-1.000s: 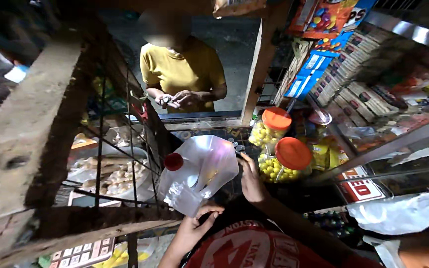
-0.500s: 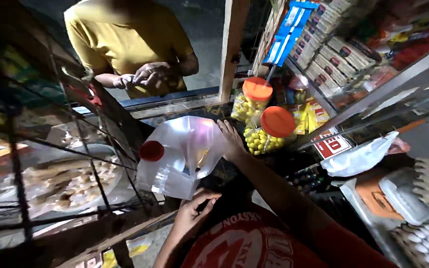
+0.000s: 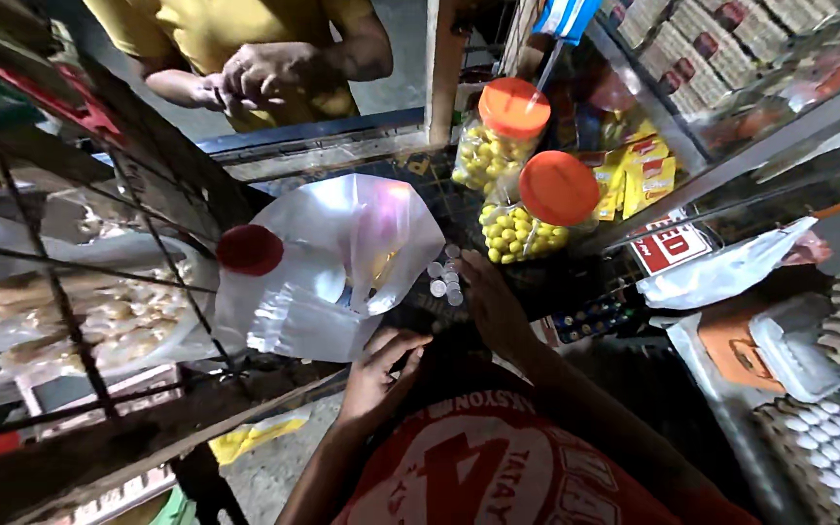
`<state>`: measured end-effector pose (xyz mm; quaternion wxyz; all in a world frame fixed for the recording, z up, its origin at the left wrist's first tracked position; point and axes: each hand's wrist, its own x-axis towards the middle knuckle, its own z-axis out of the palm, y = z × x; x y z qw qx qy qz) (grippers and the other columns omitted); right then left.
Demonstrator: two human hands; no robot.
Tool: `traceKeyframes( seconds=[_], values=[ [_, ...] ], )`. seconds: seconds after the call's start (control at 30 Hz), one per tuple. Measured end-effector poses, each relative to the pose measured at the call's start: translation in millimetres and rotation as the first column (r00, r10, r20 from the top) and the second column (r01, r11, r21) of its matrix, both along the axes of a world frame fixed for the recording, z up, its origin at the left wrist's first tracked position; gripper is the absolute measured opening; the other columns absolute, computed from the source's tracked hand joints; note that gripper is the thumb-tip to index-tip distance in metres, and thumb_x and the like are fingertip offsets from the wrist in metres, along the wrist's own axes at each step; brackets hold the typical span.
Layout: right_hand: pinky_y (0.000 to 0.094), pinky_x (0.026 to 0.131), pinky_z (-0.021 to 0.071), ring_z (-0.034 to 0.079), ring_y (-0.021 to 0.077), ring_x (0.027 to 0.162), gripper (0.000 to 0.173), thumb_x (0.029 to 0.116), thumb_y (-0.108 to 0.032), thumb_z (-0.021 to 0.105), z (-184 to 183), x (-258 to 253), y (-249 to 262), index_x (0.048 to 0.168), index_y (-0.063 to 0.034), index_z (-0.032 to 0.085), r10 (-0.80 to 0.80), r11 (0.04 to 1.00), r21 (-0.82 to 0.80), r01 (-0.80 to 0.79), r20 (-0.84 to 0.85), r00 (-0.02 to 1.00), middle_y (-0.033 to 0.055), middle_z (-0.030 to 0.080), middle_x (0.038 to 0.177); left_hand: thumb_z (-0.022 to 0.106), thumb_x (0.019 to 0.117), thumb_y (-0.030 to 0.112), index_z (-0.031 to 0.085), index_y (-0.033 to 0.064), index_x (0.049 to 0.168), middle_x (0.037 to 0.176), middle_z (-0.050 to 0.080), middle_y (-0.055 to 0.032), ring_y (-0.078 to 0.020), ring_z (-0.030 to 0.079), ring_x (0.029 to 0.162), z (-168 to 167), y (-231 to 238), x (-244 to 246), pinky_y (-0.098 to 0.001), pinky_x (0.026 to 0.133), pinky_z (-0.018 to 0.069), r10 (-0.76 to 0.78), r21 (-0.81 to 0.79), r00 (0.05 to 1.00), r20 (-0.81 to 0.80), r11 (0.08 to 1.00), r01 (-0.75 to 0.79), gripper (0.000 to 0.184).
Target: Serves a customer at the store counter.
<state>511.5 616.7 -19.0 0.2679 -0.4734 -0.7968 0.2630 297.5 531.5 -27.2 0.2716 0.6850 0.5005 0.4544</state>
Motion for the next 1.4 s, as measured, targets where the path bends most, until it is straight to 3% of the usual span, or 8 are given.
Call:
traceKeyframes(
  seconds=[0.13,0.23,0.3,0.4,0.63,0.87,1.2,1.4],
  values=[
    [0.0485,0.104,0.0521,0.059,0.0379,0.130,0.044,0.1013,-0.003,0.050,0.1,19.9,-5.8,0.145,0.0022,0.053,-0.046,0.999,-0.008,0.047,0.062,0.997,0.0228,0.057,0.145,0.061,0.0985,0.017,0.077,0.0121,0.109,0.111,0.073,-0.0061,-0.0183,0.064,0.108,-1.8,-0.9,10.9,-0.0327,0.098,0.0499,0.042,0.048,0.981,-0.188,0.998,-0.034,0.020],
    [0.0445,0.098,0.0563,0.065,0.0337,0.122,0.043,0.0969,-0.001,0.053,-12.7,20.7,-5.5,0.139,0.0014,0.059,-0.025,0.991,0.136,0.021,0.033,0.999,0.0202,0.064,0.136,0.056,0.1020,0.025,0.073,0.0185,0.121,0.129,0.069,-0.0039,-0.0236,0.060,0.124,-2.9,7.7,17.2,-0.0434,0.105,0.0448,0.014,0.103,0.930,-0.367,0.994,0.026,0.026],
    [0.0422,0.106,0.0520,0.061,0.0296,0.129,0.039,0.0949,0.000,0.053,-19.3,21.5,-2.3,0.132,-0.0025,0.064,0.040,0.979,0.198,-0.042,0.013,0.999,0.0159,0.064,0.137,0.055,0.1023,0.032,0.067,0.0184,0.132,0.140,0.064,-0.0034,-0.0280,0.053,0.135,0.6,14.2,24.6,-0.0501,0.110,0.0401,0.026,0.094,0.867,-0.497,0.995,0.024,0.035],
    [0.0499,0.109,0.0479,0.059,0.0341,0.131,0.034,0.0926,0.000,0.059,-26.8,22.8,1.4,0.120,-0.0105,0.075,0.163,0.950,0.267,-0.164,0.024,0.986,0.0154,0.065,0.137,0.049,0.1037,0.043,0.061,0.0155,0.141,0.151,0.056,-0.0016,-0.0323,0.041,0.147,1.2,19.2,32.2,-0.0583,0.114,0.0337,0.047,0.012,0.779,-0.625,0.999,-0.051,0.048],
    [0.0397,0.110,0.0495,0.060,0.0285,0.130,0.032,0.0934,0.006,0.056,-28.7,27.1,2.9,0.112,-0.0089,0.077,0.187,0.948,0.280,-0.151,-0.105,0.977,0.0141,0.068,0.132,0.051,0.1045,0.028,0.074,0.0062,0.114,0.124,0.072,-0.0103,-0.0280,0.062,0.127,-13.8,8.7,31.8,-0.0424,0.112,0.0438,0.229,0.196,0.841,-0.489,0.969,-0.150,0.034],
    [0.0429,0.106,0.0491,0.064,0.0272,0.123,0.030,0.0932,0.003,0.060,-32.0,28.5,7.3,0.109,-0.0142,0.078,0.285,0.874,0.409,-0.263,0.007,0.958,0.0041,0.075,0.120,0.048,0.1051,0.028,0.072,0.0040,0.113,0.115,0.072,-0.0146,-0.0270,0.066,0.116,-25.1,7.1,37.2,-0.0365,0.103,0.0500,0.399,0.375,0.805,-0.438,0.896,-0.240,0.035],
    [0.0388,0.106,0.0494,0.068,0.0256,0.111,0.027,0.0925,0.002,0.059,-29.9,28.7,7.6,0.104,-0.0114,0.079,0.291,0.887,0.397,-0.237,-0.082,0.953,0.0075,0.075,0.099,0.046,0.1054,0.024,0.073,0.0041,0.106,0.106,0.074,-0.0129,-0.0260,0.069,0.107,-31.4,9.0,38.0,-0.0354,0.098,0.0516,0.451,0.476,0.780,-0.434,0.850,-0.227,0.034],
    [0.0411,0.105,0.0506,0.065,0.0287,0.118,0.035,0.0902,0.005,0.054,-23.0,26.7,6.3,0.113,-0.0082,0.077,0.241,0.932,0.306,-0.194,-0.123,0.963,0.0114,0.073,0.114,0.045,0.1053,0.023,0.073,0.0040,0.105,0.105,0.075,-0.0129,-0.0264,0.069,0.106,-29.7,10.3,38.0,-0.0355,0.098,0.0515,0.454,0.493,0.782,-0.427,0.842,-0.219,0.034]
  ],
)
